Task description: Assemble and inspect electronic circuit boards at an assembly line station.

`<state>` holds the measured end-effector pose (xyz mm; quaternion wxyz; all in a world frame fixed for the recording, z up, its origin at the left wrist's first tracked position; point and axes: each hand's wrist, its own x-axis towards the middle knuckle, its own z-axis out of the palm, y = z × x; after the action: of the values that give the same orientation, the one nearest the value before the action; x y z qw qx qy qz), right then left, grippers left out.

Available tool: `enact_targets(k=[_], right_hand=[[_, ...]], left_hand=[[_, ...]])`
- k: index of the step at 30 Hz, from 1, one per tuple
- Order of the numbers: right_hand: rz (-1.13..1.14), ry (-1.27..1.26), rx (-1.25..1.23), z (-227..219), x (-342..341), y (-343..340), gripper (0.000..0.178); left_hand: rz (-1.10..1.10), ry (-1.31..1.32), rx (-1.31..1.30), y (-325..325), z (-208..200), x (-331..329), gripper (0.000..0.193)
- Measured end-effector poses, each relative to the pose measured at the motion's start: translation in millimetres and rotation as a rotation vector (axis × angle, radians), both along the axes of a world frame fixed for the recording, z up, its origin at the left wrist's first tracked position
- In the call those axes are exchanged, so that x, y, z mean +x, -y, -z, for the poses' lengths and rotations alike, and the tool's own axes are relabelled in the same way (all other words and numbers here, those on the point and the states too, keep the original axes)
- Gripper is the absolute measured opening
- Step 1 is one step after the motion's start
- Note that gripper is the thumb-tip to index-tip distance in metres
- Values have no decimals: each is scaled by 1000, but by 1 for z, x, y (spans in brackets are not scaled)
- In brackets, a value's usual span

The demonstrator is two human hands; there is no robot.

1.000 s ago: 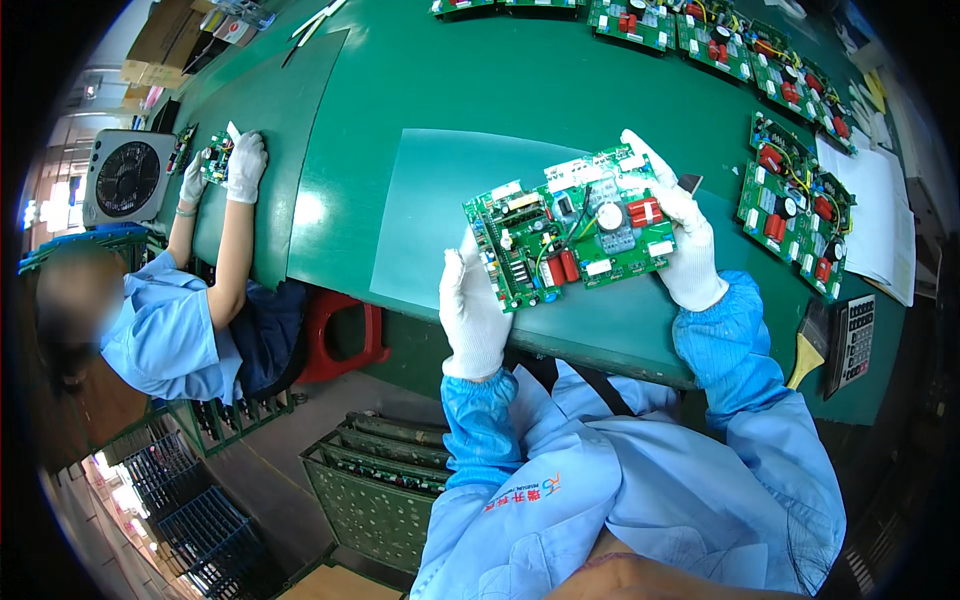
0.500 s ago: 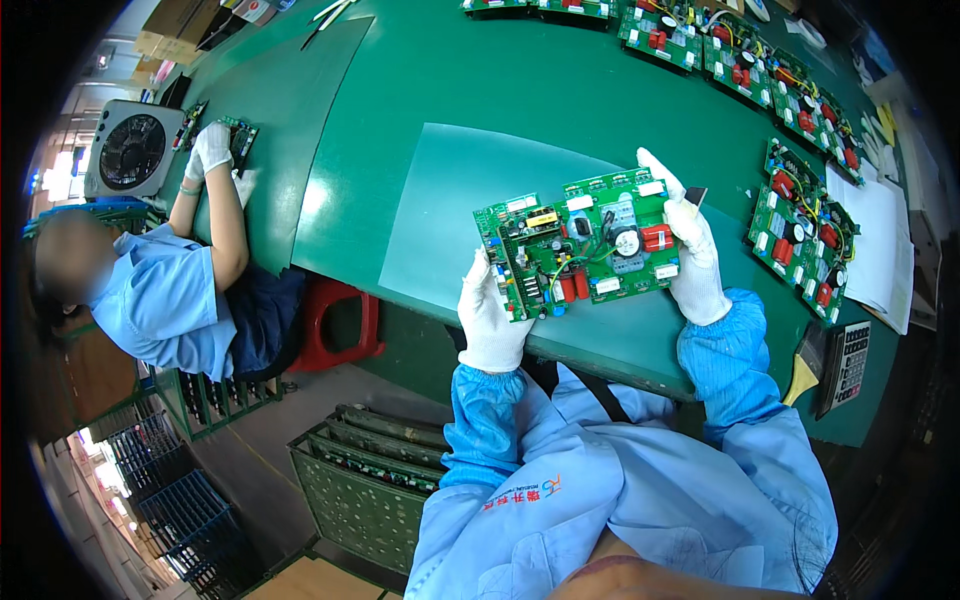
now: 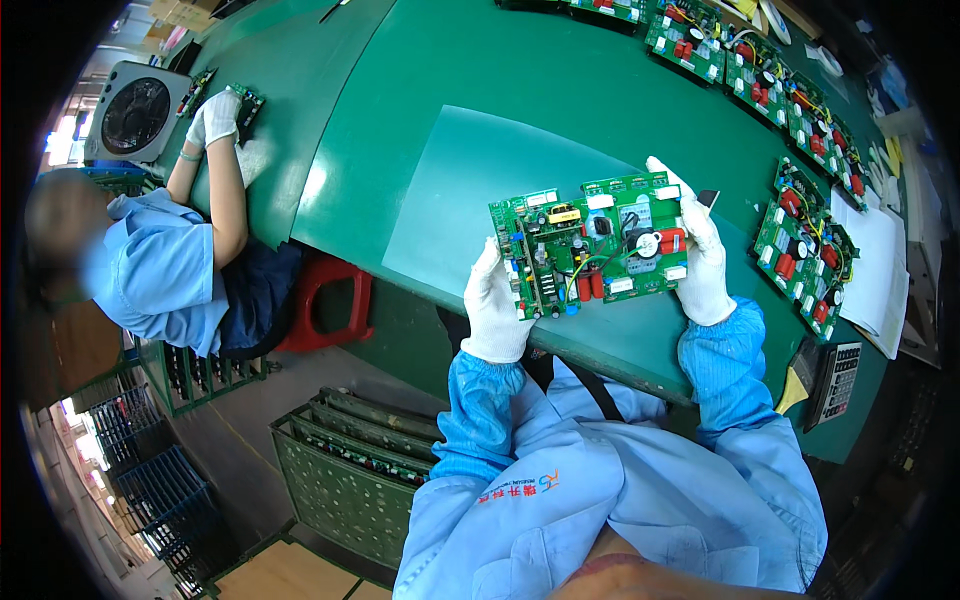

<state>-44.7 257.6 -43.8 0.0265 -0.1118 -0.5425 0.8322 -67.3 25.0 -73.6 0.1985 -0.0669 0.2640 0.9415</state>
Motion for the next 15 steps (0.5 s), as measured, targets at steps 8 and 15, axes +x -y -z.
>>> enact_targets(k=[8,15], right_hand=[[2,8,-34,2,-1,1,61],[15,37,-37,1,0,2,61]], left_hand=[[-8,43,31,-1,-4,0,36],[-9,46,24,-1,-3,-1,36]])
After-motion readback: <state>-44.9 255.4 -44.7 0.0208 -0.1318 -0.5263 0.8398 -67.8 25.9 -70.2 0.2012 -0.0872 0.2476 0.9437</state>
